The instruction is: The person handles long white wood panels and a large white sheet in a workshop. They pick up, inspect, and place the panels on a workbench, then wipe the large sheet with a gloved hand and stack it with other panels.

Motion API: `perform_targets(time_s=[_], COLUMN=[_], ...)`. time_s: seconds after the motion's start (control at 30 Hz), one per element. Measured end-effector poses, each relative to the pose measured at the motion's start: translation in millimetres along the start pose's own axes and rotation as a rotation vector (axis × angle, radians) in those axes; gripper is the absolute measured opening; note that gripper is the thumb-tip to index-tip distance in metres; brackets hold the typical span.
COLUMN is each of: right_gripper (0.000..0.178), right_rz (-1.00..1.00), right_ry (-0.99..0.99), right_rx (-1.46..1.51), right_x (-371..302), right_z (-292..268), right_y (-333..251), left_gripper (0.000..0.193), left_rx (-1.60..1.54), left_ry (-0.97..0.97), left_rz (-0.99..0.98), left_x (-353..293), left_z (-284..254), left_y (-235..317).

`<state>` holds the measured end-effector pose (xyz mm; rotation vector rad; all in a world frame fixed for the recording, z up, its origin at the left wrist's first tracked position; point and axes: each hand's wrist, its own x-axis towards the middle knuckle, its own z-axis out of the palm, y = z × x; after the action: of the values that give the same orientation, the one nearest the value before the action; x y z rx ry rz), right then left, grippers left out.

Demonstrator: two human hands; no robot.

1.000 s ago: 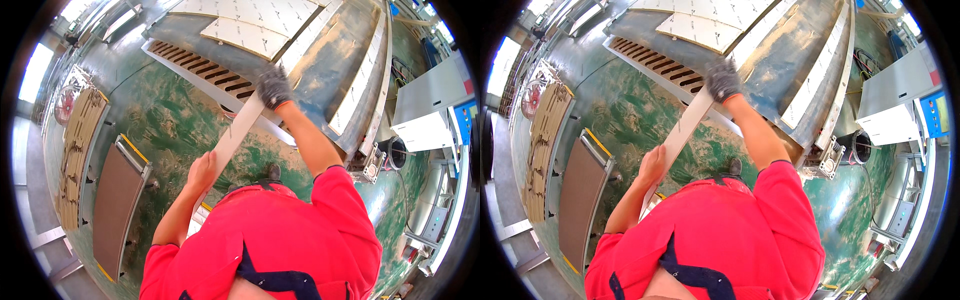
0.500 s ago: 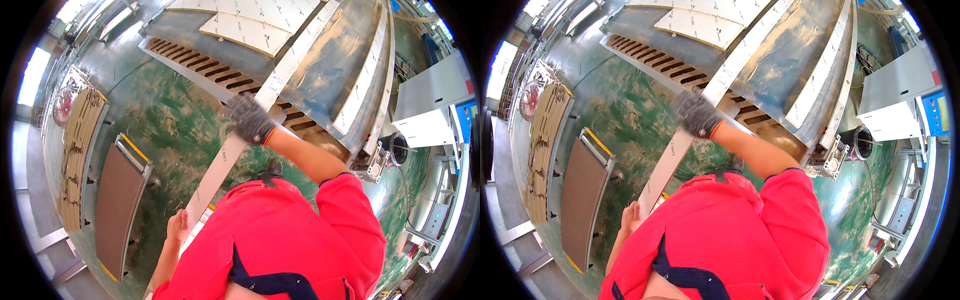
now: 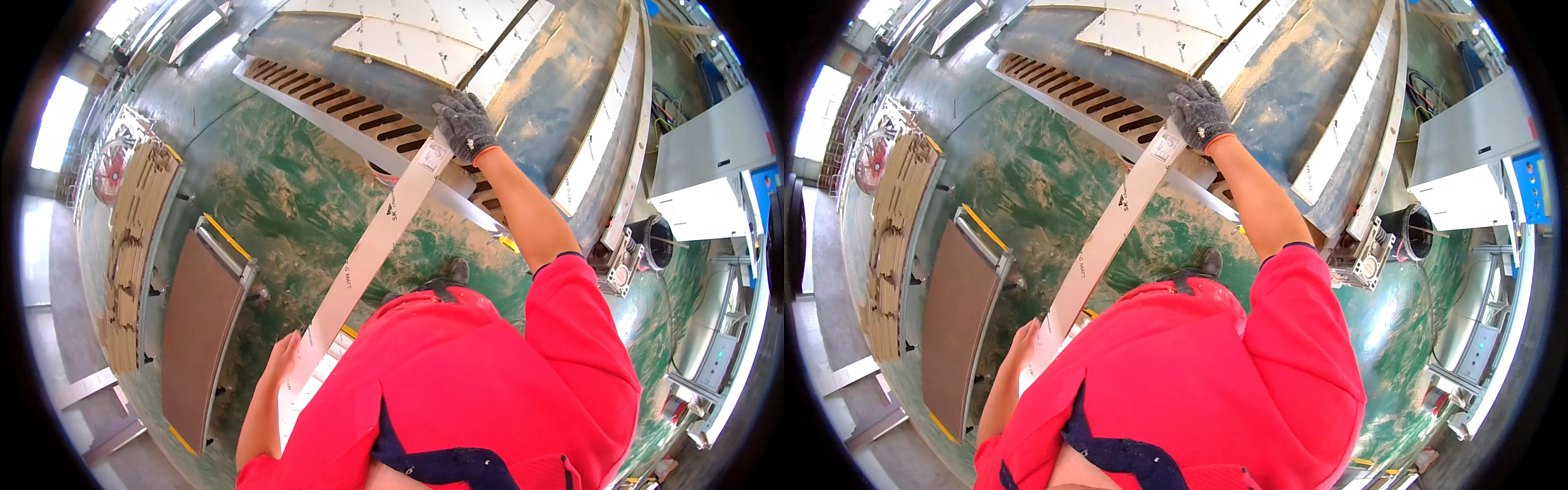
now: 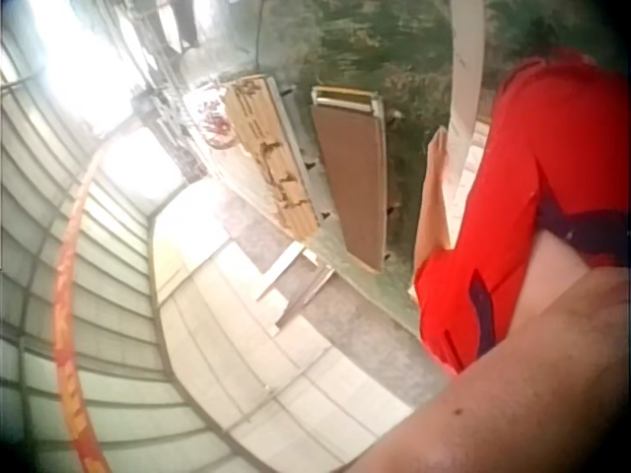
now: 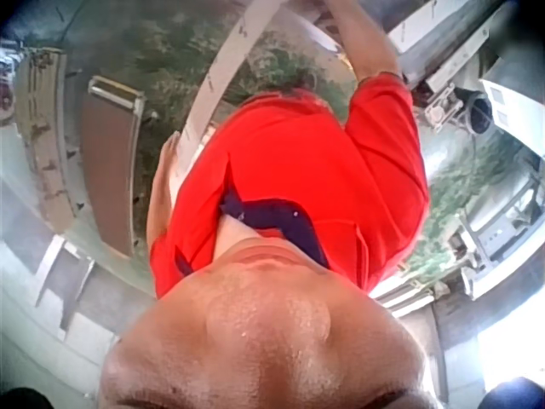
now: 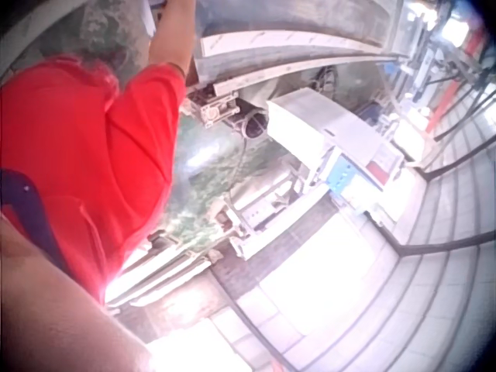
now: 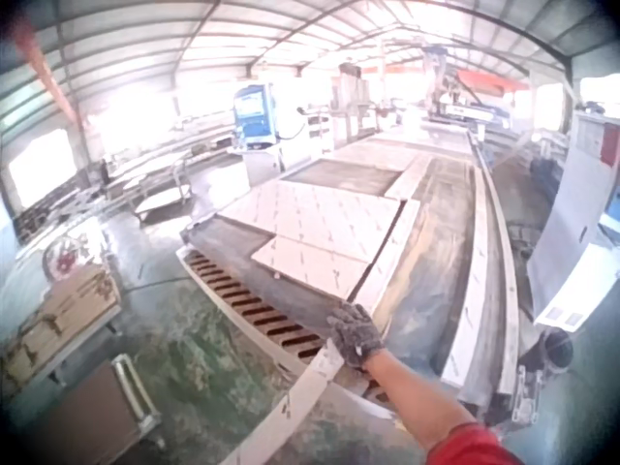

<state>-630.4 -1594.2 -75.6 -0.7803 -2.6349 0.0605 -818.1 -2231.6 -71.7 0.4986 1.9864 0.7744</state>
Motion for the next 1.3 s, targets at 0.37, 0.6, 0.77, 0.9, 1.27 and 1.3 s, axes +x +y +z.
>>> perform_targets(time_s=[0.37,0.6,0.77,0.9,1.27,1.3], right_gripper=[0.045,0.045,0.052,0.045,0.043,0.045], right_rz=[-0.15,-0.208,-0.047,-0.003,0.043,0.054], right_ry=[-0.32,-0.006,-0.042,0.007,0.084,0.074], right_rx=[0.009,0.033,-0.287,-0.055,-0.035,-0.019], right_x=[-21.9,-43.3,-3.9,1.6,-1.8,-0.4], right_z=[-30.1,-16.0,-0.2,3.6,15.2,14.1], right_y=[-109.6,-117.1,-12.1,-5.0,-10.3,-13.8], left_gripper=[0.057,0.054,0.053,0.053,0.061,0.062], left_rx=[0.291,0.551,0.506,0.373,-0.054,0.032], left_ry=[0.192,0.3,0.288,0.198,0.037,0.065], left_rz=[0.243,0.207,0.111,0.044,-0.013,0.019], left_x=[135.2,65.3,9.2,-18.8,88.5,105.2], left_z=[124.6,91.2,43.8,22.0,62.9,71.9], left_y=[197.8,156.7,77.4,34.3,132.2,140.0])
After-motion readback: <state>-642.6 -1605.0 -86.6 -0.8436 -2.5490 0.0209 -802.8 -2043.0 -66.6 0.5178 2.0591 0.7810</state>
